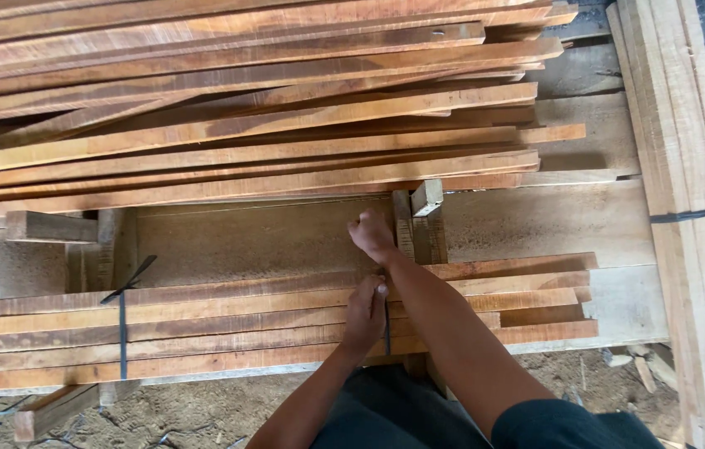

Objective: Bundling several long pieces of lumber together using plastic strapping ties.

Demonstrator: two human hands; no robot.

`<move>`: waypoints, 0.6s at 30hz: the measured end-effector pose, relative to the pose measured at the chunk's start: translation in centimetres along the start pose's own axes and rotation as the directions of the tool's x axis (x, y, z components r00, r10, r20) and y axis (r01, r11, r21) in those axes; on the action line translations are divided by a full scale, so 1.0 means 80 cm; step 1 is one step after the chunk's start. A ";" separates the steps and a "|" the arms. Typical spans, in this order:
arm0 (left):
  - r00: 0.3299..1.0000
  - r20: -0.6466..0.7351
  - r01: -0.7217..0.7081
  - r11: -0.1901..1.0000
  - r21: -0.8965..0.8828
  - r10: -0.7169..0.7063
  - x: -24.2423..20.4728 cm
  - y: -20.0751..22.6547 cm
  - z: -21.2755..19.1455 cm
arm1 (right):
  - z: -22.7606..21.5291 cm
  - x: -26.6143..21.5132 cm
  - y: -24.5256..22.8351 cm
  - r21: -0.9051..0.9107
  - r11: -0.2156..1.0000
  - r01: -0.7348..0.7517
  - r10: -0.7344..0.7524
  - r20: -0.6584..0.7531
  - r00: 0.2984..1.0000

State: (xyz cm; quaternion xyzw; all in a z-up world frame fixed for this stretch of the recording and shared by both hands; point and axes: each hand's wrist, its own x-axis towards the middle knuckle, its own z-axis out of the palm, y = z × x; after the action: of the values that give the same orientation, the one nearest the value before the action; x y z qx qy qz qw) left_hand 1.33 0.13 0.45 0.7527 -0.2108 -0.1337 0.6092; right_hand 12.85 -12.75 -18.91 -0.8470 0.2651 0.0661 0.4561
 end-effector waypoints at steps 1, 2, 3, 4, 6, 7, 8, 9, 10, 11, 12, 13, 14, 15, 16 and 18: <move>1.000 -0.002 0.003 1.000 -0.003 -0.003 0.002 -0.001 0.000 | -0.003 -0.005 -0.010 -0.004 1.000 -0.001 0.001 0.003 1.000; 1.000 -0.005 0.002 1.000 -0.024 -0.003 0.002 -0.001 0.001 | -0.006 -0.013 -0.020 -0.038 0.999 -0.009 0.009 0.008 1.000; 1.000 -0.007 -0.007 0.999 -0.045 0.006 0.002 -0.001 0.001 | -0.011 -0.019 -0.031 -0.072 0.997 -0.012 0.012 0.006 1.000; 1.000 -0.009 -0.012 0.999 -0.048 0.011 0.002 -0.008 0.003 | -0.013 -0.018 -0.031 -0.075 0.997 -0.009 0.009 0.002 1.000; 1.000 0.025 -0.017 1.000 -0.023 0.018 -0.003 -0.021 0.002 | -0.012 -0.020 -0.035 -0.060 0.997 -0.047 0.045 -0.033 0.998; 0.999 0.024 -0.022 1.000 -0.020 0.022 -0.002 -0.011 -0.003 | -0.018 -0.024 -0.043 -0.058 0.997 -0.042 0.040 -0.035 0.999; 0.999 0.007 -0.040 0.995 -0.096 0.041 -0.001 0.000 -0.009 | -0.024 -0.028 -0.050 -0.051 0.998 -0.041 0.038 -0.056 0.998; 0.998 -0.010 -0.064 0.983 -0.173 0.063 0.003 0.012 -0.012 | -0.035 -0.029 -0.057 -0.045 0.998 -0.039 0.035 -0.080 0.996; 0.997 -0.012 -0.073 0.982 -0.171 0.072 0.004 0.012 -0.005 | -0.043 -0.025 -0.058 -0.044 0.998 -0.032 0.028 -0.086 0.996; 0.999 -0.038 0.015 0.980 -0.200 -0.023 0.000 0.010 -0.001 | -0.045 -0.026 -0.059 -0.070 0.997 -0.045 0.038 -0.096 0.995; 0.991 -0.062 0.101 0.968 -0.230 -0.118 -0.002 0.008 0.004 | -0.047 -0.025 -0.059 -0.096 0.994 -0.058 0.047 -0.107 0.993; 0.992 -0.058 0.099 0.969 -0.226 -0.115 -0.008 0.006 0.006 | -0.044 -0.026 -0.058 -0.090 0.994 -0.059 0.049 -0.111 0.993; 0.984 -0.079 0.129 0.950 -0.285 -0.157 -0.012 0.004 0.009 | -0.041 -0.026 -0.058 -0.090 0.994 -0.060 0.048 -0.125 0.991; 0.976 -0.096 0.154 0.926 -0.346 -0.198 -0.013 0.002 0.015 | -0.042 -0.022 -0.056 -0.092 0.994 -0.060 0.046 -0.143 0.989; 0.977 -0.091 0.150 0.927 -0.344 -0.192 -0.011 0.001 0.017 | -0.047 -0.020 -0.053 -0.088 0.994 -0.060 0.046 -0.150 0.988; 0.982 -0.090 0.138 0.952 -0.272 -0.168 -0.013 -0.001 0.014 | -0.047 -0.021 -0.050 -0.101 0.995 -0.001 -0.018 -0.187 0.982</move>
State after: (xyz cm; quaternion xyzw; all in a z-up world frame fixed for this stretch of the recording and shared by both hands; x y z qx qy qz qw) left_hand -0.05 -0.31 0.06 0.6850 -0.0975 -0.1653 0.7028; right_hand 12.99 -13.38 -13.22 -0.8725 0.2995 -0.0028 0.3862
